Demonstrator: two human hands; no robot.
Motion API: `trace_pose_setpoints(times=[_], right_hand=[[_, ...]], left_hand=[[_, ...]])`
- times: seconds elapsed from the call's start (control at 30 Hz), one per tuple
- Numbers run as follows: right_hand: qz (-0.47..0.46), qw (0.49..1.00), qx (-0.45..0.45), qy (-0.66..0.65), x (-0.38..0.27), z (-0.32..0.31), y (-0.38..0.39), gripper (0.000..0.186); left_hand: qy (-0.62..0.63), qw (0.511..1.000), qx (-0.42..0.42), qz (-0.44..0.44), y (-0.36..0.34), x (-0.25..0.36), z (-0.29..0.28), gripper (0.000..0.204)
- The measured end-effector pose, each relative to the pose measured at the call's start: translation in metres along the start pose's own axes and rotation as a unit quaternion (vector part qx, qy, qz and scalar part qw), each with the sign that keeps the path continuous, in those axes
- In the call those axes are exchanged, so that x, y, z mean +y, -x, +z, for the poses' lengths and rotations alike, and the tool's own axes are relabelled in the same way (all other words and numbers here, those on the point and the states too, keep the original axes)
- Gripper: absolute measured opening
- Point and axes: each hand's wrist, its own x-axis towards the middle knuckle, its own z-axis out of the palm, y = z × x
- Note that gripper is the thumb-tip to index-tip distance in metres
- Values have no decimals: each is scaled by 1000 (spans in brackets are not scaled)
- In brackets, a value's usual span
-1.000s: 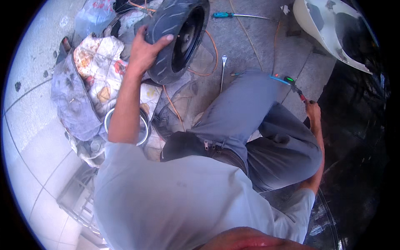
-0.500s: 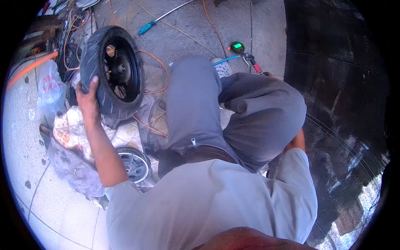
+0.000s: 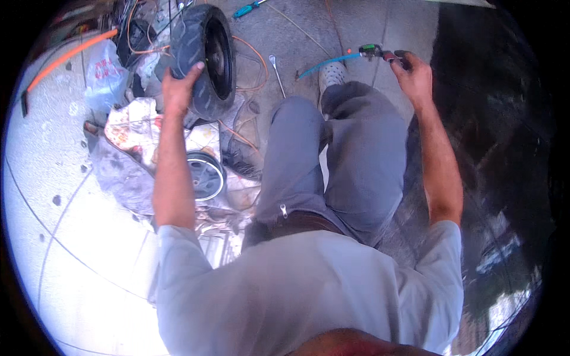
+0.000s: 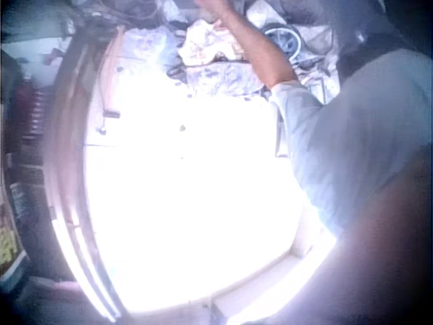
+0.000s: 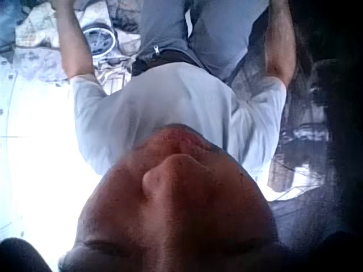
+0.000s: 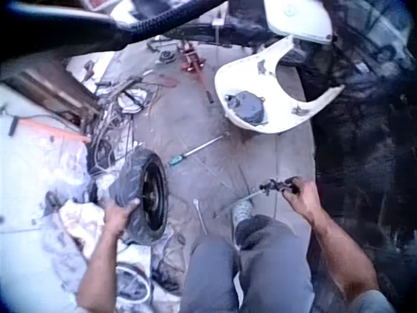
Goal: The person removes a tire from a vehicle and places it on the ground. They use a screwdriver to pry the tire bead off the rim and then use an air hose to inflate the tire.
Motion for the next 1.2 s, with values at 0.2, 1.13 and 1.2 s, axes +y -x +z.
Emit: trace_pose_setpoints(times=[0.2,1.13,1.2], right_hand=[[30,995,91,19,-113,-184,171,30],[614,336,545,-461,-219,-181,1255,44],[606,311,571,-459,-220,-161,1312,48]], left_hand=[[31,989,-142,27,114,104,-83,91],[-401,639,-450,477,654,256,-146,99],[-404,594,-515,468,674,257,-131,100]])
